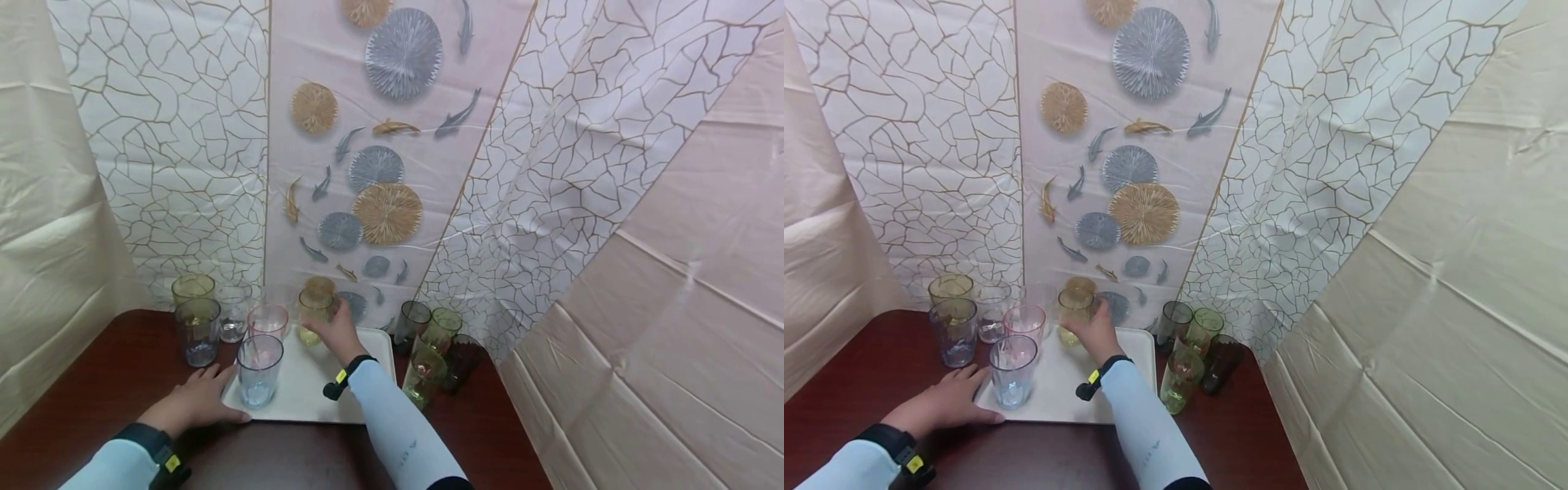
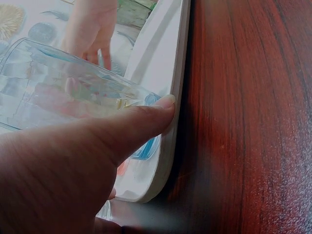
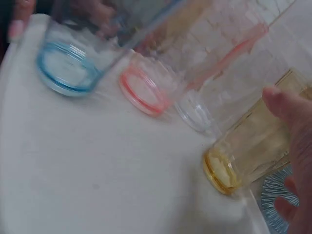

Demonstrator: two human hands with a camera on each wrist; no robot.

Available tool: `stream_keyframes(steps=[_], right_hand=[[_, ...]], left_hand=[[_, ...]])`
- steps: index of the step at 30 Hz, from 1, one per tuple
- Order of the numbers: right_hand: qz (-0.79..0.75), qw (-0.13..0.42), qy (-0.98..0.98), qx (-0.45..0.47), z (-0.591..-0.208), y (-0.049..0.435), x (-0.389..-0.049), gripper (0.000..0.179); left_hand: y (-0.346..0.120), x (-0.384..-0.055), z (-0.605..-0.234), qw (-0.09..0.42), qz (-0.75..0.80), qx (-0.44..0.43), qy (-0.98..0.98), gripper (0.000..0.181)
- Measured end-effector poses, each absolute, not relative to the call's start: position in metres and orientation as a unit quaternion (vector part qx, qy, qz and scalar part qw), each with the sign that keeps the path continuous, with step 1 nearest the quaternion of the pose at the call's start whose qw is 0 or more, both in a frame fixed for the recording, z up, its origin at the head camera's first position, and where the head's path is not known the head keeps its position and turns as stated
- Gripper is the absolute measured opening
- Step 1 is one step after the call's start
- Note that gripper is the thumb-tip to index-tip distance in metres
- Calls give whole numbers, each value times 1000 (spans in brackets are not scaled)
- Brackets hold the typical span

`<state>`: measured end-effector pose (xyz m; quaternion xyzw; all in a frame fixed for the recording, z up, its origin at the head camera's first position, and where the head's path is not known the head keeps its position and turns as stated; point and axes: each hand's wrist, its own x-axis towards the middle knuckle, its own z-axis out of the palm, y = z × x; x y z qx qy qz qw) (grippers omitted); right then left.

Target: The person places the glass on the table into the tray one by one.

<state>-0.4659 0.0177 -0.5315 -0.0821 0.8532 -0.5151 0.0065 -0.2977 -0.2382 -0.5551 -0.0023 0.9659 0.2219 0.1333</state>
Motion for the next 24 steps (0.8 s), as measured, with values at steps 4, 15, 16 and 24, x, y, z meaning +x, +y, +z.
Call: stream_keyframes(steps=[4, 15, 16, 24], right_hand=[[-527, 0, 848, -52, -538, 35, -441, 109], [-561, 18, 824, -77, -565, 131, -350, 92], [-568, 12, 819, -87, -567, 140, -343, 88], [-606, -53, 785, -117, -570, 189, -295, 66]], left_hand=[[-238, -297, -553, 134, 223, -4, 966, 132], [-236, -293, -552, 127, 216, 0, 968, 130], [-236, -294, -553, 126, 216, 0, 968, 130], [-237, -296, -554, 128, 220, 2, 967, 132]])
